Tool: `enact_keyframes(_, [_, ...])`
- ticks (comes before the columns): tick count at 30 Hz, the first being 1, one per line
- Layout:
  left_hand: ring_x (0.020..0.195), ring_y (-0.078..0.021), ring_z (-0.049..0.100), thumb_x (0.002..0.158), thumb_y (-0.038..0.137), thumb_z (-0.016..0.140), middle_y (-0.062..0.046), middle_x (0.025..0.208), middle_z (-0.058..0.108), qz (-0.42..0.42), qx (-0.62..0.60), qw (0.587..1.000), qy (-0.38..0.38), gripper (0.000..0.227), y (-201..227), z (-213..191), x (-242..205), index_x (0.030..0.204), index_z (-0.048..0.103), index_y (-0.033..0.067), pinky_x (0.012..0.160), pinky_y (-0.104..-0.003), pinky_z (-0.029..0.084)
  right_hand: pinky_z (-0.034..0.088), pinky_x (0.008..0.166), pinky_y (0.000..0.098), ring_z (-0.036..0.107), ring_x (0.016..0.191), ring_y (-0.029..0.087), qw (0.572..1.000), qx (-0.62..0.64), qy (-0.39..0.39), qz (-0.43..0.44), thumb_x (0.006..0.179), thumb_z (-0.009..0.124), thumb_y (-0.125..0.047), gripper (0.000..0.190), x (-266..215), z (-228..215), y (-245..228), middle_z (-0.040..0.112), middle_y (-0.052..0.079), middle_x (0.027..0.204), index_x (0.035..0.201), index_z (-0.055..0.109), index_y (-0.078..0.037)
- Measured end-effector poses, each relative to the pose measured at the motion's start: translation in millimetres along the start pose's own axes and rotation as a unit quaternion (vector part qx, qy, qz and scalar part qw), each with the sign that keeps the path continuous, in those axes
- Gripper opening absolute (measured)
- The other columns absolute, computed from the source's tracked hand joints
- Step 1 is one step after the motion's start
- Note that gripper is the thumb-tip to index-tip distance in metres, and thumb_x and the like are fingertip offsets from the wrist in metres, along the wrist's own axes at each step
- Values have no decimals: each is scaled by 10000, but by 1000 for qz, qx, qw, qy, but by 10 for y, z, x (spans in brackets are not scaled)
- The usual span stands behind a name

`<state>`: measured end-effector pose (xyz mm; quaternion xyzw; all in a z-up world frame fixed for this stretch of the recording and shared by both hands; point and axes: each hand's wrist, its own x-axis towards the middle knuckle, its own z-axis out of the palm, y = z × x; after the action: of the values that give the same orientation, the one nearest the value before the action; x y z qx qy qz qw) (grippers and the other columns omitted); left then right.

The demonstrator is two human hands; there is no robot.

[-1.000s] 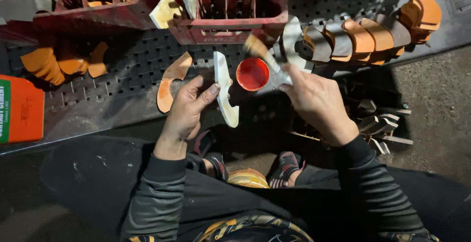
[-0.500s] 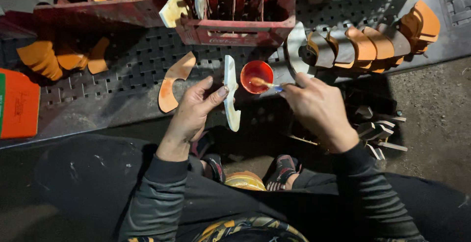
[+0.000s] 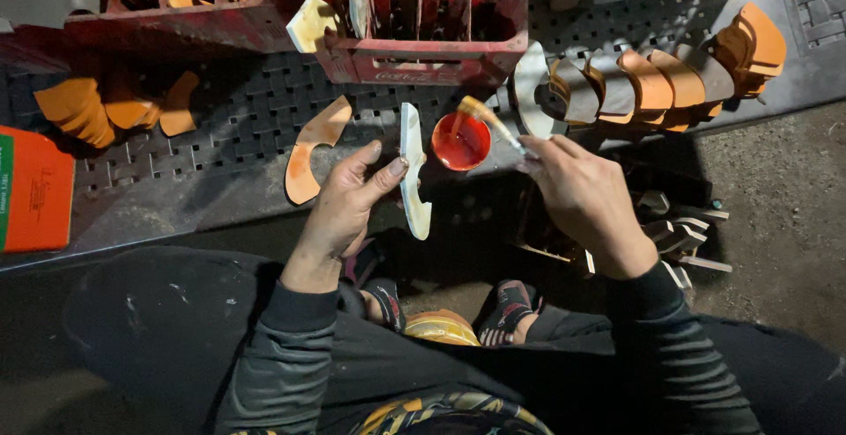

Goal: The person applies glue to curved shoe parts using a brush, dipping the brush into a red cup and coating each piece before placing it into a red crate. The person handles multiple shoe parts one at a time, alternating between white and orange pieces.

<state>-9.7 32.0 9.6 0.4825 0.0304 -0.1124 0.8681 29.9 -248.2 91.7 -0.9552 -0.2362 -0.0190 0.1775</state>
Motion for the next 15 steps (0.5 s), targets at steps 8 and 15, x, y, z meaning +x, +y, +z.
enact_keyframes(8, [1084,-111,653,1019,177,674,-60,1144,729,-7,21,1000,-3,348,-32,1,25,1301,660,-25,1035,-292,488,540,693,435,684,822,409,997,69,28,20,960,653,-93,624,-118,-5,142,703,204,949,1548,456,-24])
enact_keyframes(15, [1083,-119,664,1012,184,670,-73,1139,740,-9,22,1000,-3,352,-39,-9,37,1293,660,-28,1048,-292,483,554,694,393,726,808,341,990,134,38,16,998,648,-117,330,-185,-24,163,701,190,929,1300,550,-26])
